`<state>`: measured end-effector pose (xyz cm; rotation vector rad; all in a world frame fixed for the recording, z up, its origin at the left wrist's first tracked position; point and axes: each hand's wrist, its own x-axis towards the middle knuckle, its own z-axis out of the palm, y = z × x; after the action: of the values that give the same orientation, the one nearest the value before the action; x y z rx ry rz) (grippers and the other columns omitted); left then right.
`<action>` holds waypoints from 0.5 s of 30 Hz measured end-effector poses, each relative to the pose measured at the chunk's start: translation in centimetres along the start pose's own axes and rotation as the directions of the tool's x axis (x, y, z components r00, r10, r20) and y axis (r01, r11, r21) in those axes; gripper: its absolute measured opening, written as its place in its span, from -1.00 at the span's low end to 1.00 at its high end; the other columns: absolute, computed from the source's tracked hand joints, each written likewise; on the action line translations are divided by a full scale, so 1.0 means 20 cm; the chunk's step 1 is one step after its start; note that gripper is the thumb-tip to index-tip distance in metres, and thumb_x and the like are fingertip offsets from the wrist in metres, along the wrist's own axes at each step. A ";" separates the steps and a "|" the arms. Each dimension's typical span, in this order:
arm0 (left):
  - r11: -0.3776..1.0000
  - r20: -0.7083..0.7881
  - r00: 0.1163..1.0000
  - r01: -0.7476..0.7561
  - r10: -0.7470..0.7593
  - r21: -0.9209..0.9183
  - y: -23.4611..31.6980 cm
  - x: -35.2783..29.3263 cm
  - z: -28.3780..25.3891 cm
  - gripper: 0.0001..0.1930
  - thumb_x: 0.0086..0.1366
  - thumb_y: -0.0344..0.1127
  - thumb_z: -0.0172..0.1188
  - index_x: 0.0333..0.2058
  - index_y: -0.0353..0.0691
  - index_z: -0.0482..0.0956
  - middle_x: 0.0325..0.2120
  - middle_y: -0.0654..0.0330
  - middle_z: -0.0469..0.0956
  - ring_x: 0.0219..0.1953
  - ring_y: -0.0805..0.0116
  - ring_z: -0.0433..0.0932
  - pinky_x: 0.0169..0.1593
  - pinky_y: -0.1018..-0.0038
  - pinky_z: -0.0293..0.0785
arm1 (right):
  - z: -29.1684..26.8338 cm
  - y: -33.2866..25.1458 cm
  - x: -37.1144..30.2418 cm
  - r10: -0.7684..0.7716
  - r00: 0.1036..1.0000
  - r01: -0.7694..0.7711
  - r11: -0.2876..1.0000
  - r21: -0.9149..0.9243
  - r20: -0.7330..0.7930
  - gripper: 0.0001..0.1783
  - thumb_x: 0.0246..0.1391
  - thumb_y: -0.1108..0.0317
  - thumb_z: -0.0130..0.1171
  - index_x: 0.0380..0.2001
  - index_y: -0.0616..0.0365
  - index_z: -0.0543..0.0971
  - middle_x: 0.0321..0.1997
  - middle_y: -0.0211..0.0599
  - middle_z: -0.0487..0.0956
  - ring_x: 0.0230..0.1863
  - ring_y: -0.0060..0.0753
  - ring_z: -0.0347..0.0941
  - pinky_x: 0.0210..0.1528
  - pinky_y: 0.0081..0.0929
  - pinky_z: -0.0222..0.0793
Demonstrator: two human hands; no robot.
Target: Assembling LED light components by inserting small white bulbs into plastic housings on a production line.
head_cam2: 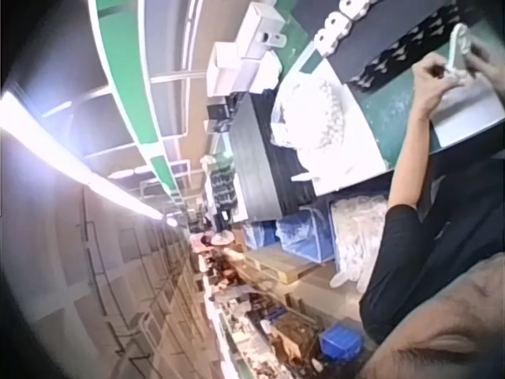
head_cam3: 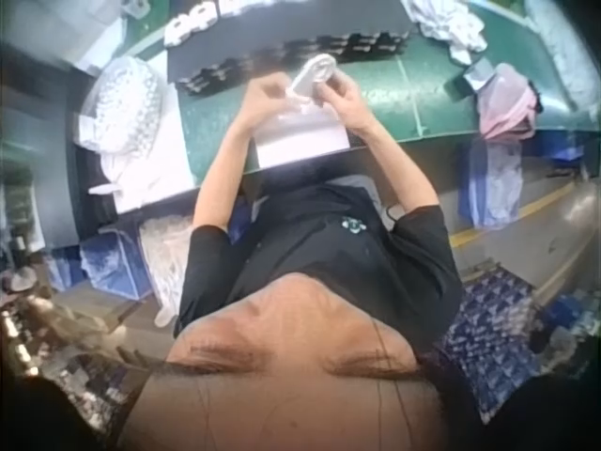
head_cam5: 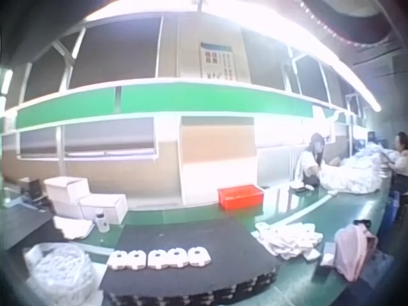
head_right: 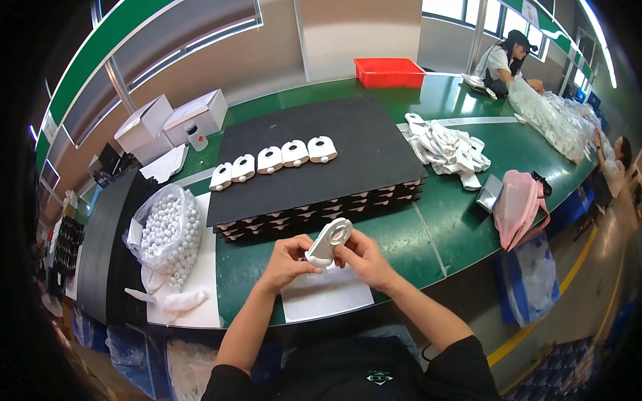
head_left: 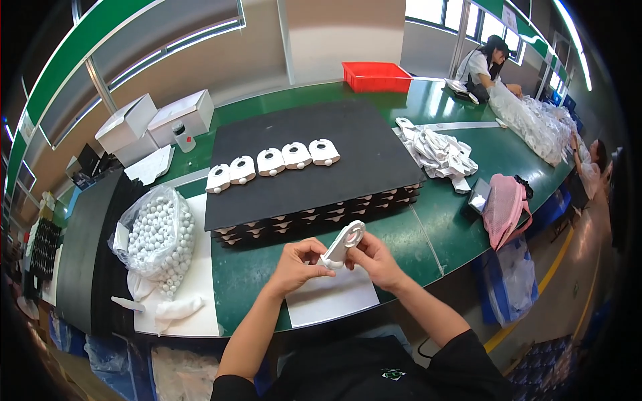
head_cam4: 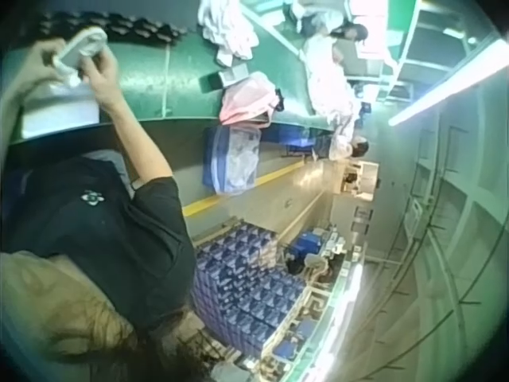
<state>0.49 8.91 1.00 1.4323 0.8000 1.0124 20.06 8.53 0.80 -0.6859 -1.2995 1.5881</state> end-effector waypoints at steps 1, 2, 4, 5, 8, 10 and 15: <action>0.997 -0.054 0.998 0.013 -0.017 -0.074 0.00 0.01 0.02 -0.72 -0.26 -0.57 0.38 -0.49 -0.25 0.52 -0.48 0.34 0.44 -0.48 0.62 0.33 -0.38 0.68 0.29 | -0.01 -0.05 0.04 -0.025 0.999 0.030 0.993 -0.116 0.045 -0.81 0.09 0.44 -0.01 -0.19 0.22 0.38 -0.37 -0.42 0.46 -0.43 -0.64 0.34 -0.36 -0.65 0.28; 0.989 -0.105 0.994 0.020 -0.036 -0.146 0.01 0.02 0.04 -0.65 -0.24 -0.57 0.37 -0.38 -0.25 0.50 -0.48 0.35 0.44 -0.47 0.61 0.35 -0.35 0.69 0.31 | -0.01 -0.13 0.08 -0.034 0.998 0.044 0.984 -0.175 0.060 -0.82 0.07 0.46 0.03 -0.23 0.24 0.41 -0.35 -0.41 0.48 -0.36 -0.67 0.37 -0.31 -0.64 0.31; 0.990 -0.152 0.988 0.010 -0.031 -0.138 -0.02 0.03 0.01 -0.53 -0.13 -0.54 0.31 -0.16 -0.26 0.41 -0.49 0.36 0.42 -0.46 0.64 0.36 -0.33 0.72 0.31 | -0.07 -0.20 0.21 -0.107 0.985 0.141 0.947 -0.288 0.132 -0.80 0.04 0.47 0.06 -0.23 0.22 0.43 -0.33 -0.44 0.49 -0.27 -0.69 0.40 -0.23 -0.64 0.34; 0.991 -0.153 0.988 0.005 -0.026 -0.134 -0.03 0.03 0.00 -0.53 -0.13 -0.54 0.31 -0.16 -0.26 0.41 -0.49 0.36 0.42 -0.46 0.64 0.36 -0.33 0.72 0.31 | -0.05 -0.29 0.27 -0.134 0.990 0.138 0.951 -0.275 0.033 -0.76 0.03 0.46 0.08 -0.19 0.22 0.40 -0.35 -0.45 0.49 -0.32 -0.71 0.40 -0.29 -0.70 0.34; 0.994 -0.234 0.972 -0.029 0.004 -0.107 -0.01 0.03 0.00 -0.65 0.06 -0.44 0.20 -0.13 -0.27 0.42 -0.56 0.36 0.40 -0.54 0.67 0.30 -0.43 0.75 0.23 | -0.25 -0.35 0.56 -0.288 0.947 0.163 0.816 -0.555 -0.145 -0.69 0.02 0.44 0.06 -0.15 0.30 0.34 -0.48 -0.36 0.53 -0.41 -0.73 0.41 -0.41 -0.74 0.27; 0.993 -0.242 0.970 -0.013 -0.017 -0.122 0.00 0.04 0.02 -0.68 0.09 -0.43 0.16 -0.14 -0.27 0.42 -0.57 0.35 0.40 -0.57 0.67 0.28 -0.46 0.75 0.20 | -0.40 -0.37 0.70 -0.339 0.909 0.067 0.692 -0.719 -0.241 -0.65 -0.02 0.42 0.08 -0.15 0.37 0.37 -0.45 -0.22 0.55 -0.41 -0.56 0.45 -0.33 -0.60 0.31; 0.993 -0.277 0.960 0.018 -0.050 -0.116 -0.01 0.06 0.02 -0.76 0.17 -0.41 0.07 -0.16 -0.26 0.43 -0.61 0.34 0.40 -0.63 0.68 0.23 -0.54 0.74 0.14 | -0.60 -0.28 0.98 -0.256 0.909 -0.130 0.575 -0.808 -0.329 -0.64 -0.10 0.25 0.15 -0.25 0.28 0.52 -0.38 -0.11 0.56 -0.32 -0.29 0.50 -0.19 -0.45 0.36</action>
<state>1.40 9.79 0.92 1.1901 0.9527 1.2312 24.21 31.43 5.32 -1.4441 -1.6771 0.6018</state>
